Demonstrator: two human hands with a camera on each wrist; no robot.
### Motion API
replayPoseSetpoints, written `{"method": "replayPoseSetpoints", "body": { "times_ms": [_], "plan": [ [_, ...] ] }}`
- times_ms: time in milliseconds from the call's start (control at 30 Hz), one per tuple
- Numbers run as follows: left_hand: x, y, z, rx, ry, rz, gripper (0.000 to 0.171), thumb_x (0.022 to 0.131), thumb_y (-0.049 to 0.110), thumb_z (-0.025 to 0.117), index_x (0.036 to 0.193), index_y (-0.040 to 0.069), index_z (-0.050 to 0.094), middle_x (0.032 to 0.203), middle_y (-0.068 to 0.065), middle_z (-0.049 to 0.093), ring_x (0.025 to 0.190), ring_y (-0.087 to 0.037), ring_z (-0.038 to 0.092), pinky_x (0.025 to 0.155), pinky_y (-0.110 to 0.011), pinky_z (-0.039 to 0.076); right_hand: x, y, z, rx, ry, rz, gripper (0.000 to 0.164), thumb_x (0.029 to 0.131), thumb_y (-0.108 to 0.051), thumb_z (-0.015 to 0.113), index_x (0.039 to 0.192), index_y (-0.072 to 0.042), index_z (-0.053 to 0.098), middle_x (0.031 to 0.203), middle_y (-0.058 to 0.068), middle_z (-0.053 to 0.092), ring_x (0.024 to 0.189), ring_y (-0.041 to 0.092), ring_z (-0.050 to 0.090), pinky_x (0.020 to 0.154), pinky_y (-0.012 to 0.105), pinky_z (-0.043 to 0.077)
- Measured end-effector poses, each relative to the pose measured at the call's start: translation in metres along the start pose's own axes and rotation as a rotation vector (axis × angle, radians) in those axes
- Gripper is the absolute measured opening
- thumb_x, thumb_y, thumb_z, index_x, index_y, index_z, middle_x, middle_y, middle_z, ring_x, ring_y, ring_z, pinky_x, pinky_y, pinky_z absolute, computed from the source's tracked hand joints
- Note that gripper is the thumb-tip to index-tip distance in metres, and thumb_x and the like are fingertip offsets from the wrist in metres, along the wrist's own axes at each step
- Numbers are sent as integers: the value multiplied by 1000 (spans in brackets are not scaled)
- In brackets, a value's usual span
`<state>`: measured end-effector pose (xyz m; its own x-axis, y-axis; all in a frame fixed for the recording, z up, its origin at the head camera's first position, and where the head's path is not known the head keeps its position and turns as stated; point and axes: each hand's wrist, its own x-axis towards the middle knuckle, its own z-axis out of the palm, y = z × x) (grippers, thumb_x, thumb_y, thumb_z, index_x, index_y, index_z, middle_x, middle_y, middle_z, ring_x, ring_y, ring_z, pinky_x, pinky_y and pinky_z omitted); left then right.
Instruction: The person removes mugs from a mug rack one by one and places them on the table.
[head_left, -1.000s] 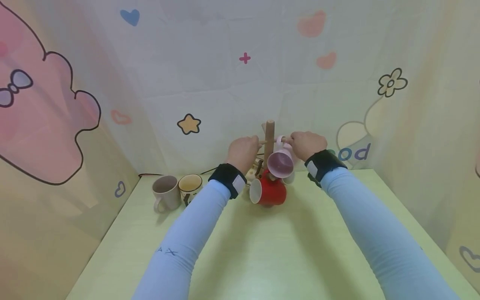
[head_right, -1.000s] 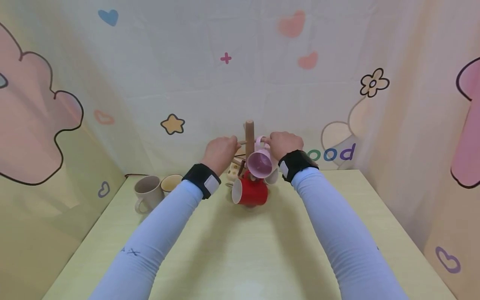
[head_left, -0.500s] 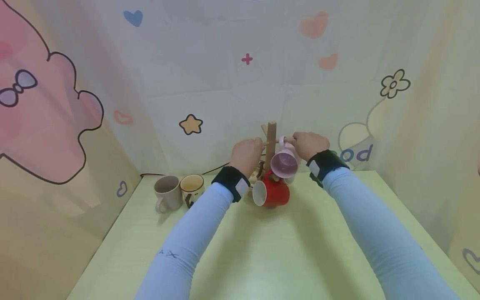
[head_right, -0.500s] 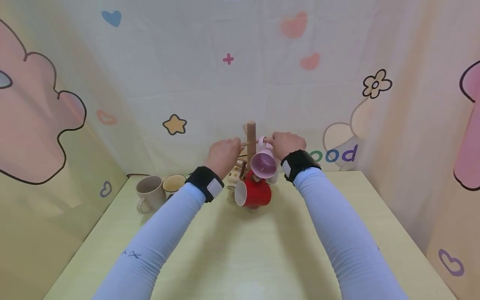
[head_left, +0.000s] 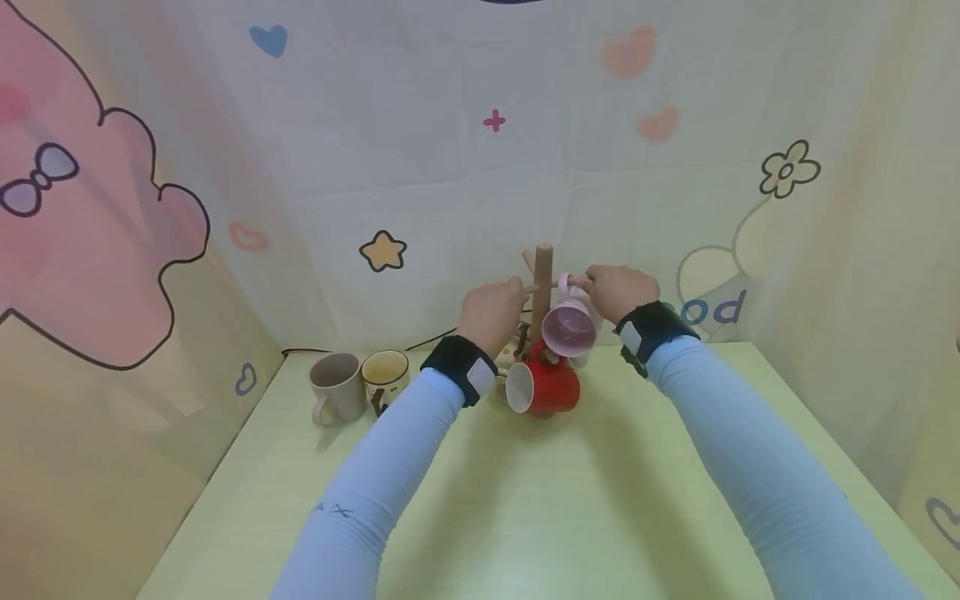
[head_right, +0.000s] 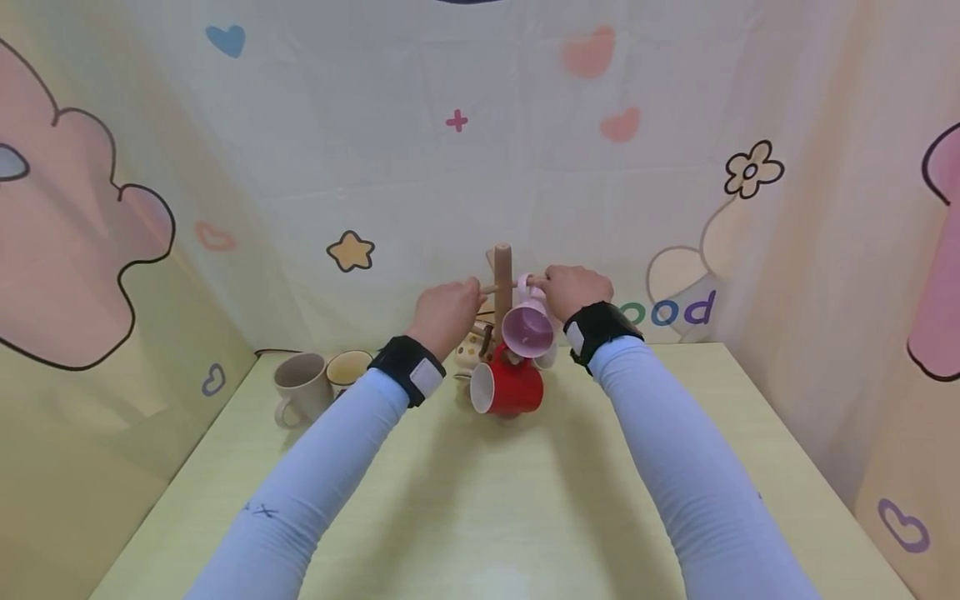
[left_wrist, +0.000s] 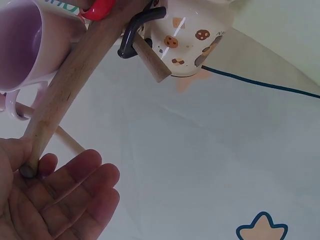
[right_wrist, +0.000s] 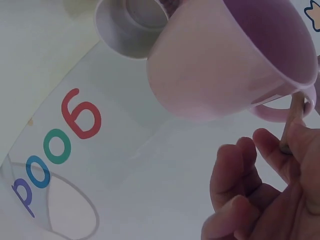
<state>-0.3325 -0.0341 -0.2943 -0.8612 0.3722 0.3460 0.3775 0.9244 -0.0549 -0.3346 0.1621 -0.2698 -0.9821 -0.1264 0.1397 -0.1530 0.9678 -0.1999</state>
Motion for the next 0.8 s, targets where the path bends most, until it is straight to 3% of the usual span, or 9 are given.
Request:
{"method": "replayPoseSetpoints", "body": {
  "times_ms": [267, 567, 800],
  "plan": [
    [-3, -3, 0, -20, -30, -25, 27, 103, 31, 53, 115, 8, 59, 82, -4, 63, 68, -16, 60, 62, -28, 54, -1, 5, 5, 32, 44, -29, 45, 106, -37, 42, 133, -5, 60, 112, 21, 69, 94, 38, 64, 80, 55, 53],
    [-15, -19, 8, 8, -50, -44, 23, 100, 28, 60, 110, 8, 67, 82, -3, 64, 69, -17, 62, 58, -32, 53, -12, 35, 20, 73, 138, -68, 51, 107, -32, 29, 145, -2, 45, 128, 30, 57, 109, 45, 59, 86, 62, 49],
    [-31, -34, 27, 3, -85, -66, 30, 96, 32, 67, 111, 7, 67, 96, -9, 65, 86, -26, 65, 69, -39, 55, -21, 56, 48, 59, 242, -158, 46, 103, -19, 44, 146, -2, 44, 132, 31, 52, 95, 45, 64, 71, 57, 55]
  ]
}}
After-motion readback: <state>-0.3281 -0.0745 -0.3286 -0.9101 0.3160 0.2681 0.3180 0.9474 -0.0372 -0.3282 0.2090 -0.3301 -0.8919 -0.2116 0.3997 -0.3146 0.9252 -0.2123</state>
